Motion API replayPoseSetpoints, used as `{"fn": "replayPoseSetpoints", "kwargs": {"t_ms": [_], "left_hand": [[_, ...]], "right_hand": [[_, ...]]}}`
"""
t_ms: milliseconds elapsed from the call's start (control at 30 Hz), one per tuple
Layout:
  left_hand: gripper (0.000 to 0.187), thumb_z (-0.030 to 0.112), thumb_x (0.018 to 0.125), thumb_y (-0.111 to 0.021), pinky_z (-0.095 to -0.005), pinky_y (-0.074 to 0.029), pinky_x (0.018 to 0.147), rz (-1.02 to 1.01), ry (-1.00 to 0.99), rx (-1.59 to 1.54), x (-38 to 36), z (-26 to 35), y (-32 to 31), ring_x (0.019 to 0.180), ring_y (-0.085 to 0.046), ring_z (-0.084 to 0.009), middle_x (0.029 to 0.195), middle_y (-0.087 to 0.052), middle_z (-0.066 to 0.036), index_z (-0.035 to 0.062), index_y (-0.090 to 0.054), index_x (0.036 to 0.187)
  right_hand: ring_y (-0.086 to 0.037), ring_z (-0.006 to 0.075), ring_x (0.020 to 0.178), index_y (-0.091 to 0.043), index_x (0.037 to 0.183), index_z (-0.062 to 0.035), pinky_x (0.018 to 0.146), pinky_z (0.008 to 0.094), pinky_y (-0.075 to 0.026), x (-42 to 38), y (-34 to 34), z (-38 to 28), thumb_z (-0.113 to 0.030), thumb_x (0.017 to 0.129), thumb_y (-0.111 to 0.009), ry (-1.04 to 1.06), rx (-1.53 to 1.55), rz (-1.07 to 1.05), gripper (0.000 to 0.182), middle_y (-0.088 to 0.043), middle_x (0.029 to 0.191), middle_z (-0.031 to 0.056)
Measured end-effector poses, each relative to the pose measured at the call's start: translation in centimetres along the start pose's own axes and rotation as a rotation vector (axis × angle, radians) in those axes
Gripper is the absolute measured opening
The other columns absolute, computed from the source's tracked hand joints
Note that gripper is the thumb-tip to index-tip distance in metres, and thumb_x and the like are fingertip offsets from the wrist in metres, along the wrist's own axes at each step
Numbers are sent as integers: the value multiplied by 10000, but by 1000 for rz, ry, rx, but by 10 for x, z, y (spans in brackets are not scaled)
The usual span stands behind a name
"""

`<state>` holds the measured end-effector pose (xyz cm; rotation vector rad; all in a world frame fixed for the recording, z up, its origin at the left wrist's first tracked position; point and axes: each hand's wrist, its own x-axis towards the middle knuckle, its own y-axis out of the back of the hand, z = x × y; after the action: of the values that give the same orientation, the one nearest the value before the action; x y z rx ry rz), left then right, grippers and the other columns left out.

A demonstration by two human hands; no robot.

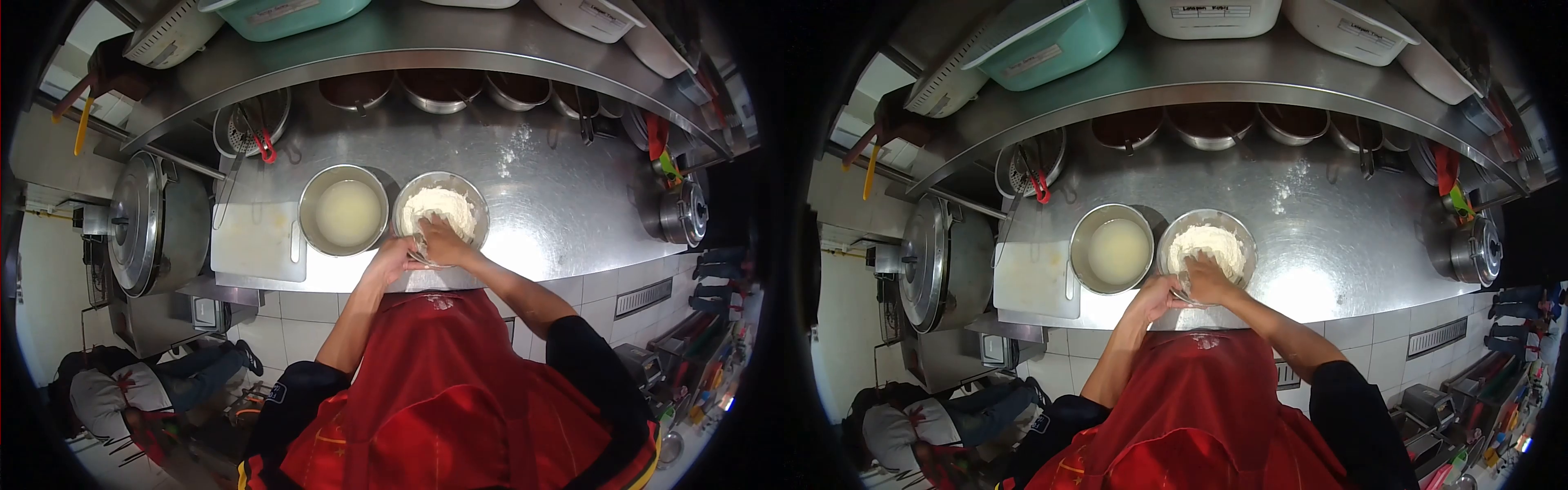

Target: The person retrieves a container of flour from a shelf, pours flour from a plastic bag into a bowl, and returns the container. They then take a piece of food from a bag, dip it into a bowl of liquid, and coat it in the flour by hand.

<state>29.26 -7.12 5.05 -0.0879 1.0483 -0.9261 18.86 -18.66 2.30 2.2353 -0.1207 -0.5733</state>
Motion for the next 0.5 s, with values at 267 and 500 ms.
{"fn": "replayPoseSetpoints", "kwargs": {"t_ms": [267,500], "left_hand": [[437,-11,808,-438,-492,-583,793,-5,10,40,-7,3,-4,965,-633,-359,1132,-543,-244,-118,-390,1228],[492,5,816,-444,-473,-584,792,47,-7,117,-11,-1,-9,972,-629,-356,1199,-522,-231,-77,-331,1289]], "right_hand": [[-579,418,1064,-598,1156,13,903,452,-476,-1,40,12,-57,758,-597,41,31,-211,404,-588,1142,282],[-570,430,1069,-581,1146,63,943,447,-452,10,30,12,-60,749,-604,-6,40,-38,417,-582,1106,332]]}}
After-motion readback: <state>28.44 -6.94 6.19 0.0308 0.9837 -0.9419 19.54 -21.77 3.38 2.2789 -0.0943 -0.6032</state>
